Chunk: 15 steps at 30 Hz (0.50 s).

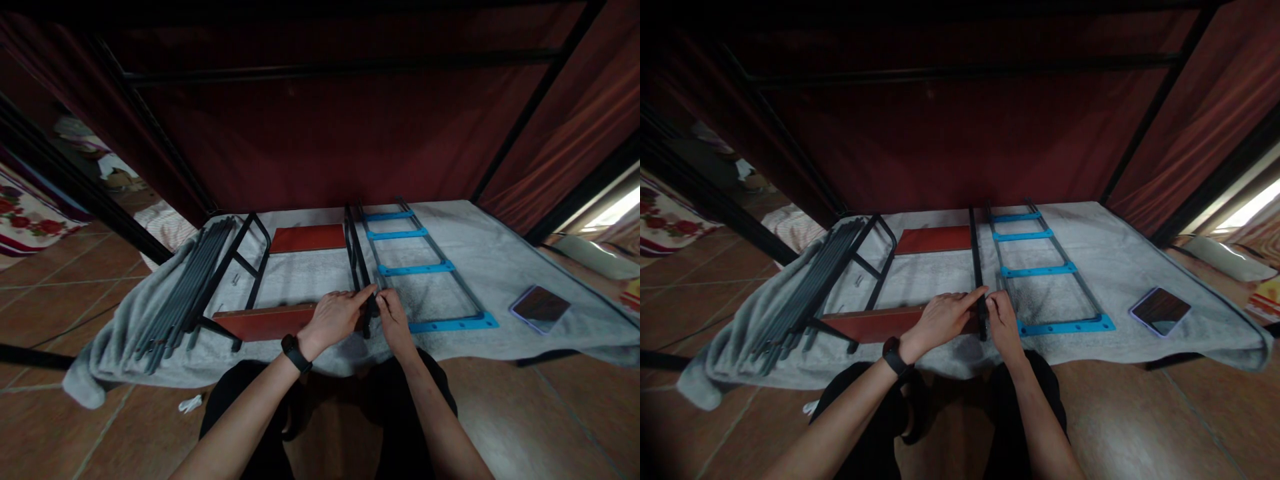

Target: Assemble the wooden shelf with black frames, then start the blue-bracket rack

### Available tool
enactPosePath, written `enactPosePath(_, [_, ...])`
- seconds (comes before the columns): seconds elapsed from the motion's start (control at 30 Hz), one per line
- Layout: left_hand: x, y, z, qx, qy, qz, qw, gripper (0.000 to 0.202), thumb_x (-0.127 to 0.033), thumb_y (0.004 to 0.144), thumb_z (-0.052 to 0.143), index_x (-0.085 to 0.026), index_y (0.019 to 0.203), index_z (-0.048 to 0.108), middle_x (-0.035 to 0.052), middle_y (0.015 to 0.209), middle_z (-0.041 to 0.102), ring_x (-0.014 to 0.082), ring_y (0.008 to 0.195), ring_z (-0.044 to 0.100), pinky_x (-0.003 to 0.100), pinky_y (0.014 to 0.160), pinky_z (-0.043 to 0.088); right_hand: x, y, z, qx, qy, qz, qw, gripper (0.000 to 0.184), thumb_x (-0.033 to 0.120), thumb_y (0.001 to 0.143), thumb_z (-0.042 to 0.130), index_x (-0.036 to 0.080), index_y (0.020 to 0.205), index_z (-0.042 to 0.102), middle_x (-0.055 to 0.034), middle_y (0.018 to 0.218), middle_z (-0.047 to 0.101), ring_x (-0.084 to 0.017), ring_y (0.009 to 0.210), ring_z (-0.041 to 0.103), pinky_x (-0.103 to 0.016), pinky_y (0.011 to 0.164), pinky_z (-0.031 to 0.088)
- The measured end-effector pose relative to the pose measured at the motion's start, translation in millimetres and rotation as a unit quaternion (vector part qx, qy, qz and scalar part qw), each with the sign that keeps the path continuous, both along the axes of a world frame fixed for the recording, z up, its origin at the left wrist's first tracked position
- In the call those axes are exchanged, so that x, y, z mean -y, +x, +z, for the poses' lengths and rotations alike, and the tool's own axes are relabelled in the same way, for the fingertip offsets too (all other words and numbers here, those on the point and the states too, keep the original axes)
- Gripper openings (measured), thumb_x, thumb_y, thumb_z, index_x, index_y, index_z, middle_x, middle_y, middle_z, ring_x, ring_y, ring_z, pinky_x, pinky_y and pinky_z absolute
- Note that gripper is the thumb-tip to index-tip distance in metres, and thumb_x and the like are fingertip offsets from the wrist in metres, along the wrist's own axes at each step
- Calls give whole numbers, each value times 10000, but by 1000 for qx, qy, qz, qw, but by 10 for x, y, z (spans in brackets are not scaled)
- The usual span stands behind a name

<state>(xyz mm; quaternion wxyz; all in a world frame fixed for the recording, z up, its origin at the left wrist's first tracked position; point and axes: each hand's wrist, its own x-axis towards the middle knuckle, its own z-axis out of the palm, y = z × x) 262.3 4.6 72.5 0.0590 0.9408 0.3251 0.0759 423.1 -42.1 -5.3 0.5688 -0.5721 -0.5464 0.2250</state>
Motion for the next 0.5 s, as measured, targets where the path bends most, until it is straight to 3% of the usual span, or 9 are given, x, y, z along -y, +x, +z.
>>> enactPosePath(0.33, [61,-28,38,4,36,-22,999,634,-124,938,439,-281,1535,291,40,1059,686,204,969,648,352,900,469,40,-36,32,-53,-23,-11,998,286,491,971,442,228,947,554,15,805,535,-156,753,515,-295,713,438])
enactPosePath(0.5, [167,-125,24,8,84,-4,996,714,-60,919,442,-310,1554,234,55,1193,635,199,1032,608,360,961,426,48,-70,46,-69,-15,-17,997,342,501,966,445,216,1098,579,-53,1038,641,-198,986,583,-352,880,471])
